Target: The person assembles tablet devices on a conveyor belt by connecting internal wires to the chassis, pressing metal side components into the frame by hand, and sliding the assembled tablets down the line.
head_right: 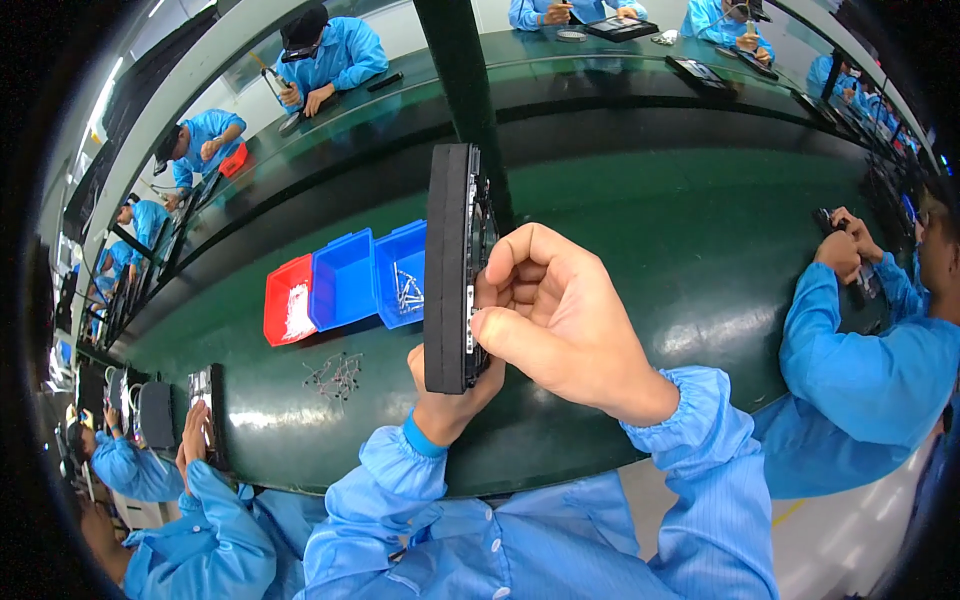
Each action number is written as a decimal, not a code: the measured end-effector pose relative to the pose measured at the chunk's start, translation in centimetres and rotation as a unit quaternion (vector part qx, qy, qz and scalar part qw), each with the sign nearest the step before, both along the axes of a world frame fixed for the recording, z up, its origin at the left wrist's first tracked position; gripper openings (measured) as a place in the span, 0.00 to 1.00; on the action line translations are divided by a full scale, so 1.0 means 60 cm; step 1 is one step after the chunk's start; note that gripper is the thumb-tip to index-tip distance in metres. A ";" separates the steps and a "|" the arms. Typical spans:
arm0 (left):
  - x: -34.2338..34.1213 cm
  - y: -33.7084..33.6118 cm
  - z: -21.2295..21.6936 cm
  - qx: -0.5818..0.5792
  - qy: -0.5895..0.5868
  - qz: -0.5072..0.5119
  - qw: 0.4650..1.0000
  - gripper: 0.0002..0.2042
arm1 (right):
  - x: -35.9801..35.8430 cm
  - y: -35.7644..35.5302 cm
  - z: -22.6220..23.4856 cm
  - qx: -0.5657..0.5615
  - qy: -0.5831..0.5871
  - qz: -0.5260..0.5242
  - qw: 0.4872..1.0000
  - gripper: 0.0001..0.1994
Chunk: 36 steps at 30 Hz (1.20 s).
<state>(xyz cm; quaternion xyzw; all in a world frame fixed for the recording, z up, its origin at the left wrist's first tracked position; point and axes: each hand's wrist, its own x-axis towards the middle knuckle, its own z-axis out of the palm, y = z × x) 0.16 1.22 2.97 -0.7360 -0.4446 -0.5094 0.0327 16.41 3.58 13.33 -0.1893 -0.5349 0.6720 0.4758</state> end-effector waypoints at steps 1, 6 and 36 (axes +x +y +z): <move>0.000 0.000 0.002 -0.010 -0.005 -0.003 1.000 0.28 | -0.001 -0.001 0.001 -0.002 0.006 -0.003 1.000 0.13; 0.004 0.000 0.005 -0.024 -0.020 -0.016 0.999 0.31 | -0.003 -0.006 -0.009 0.020 -0.002 -0.018 1.000 0.16; 0.007 0.002 -0.005 -0.004 -0.062 -0.039 0.997 0.33 | 0.000 -0.015 -0.024 0.063 0.015 -0.031 0.997 0.18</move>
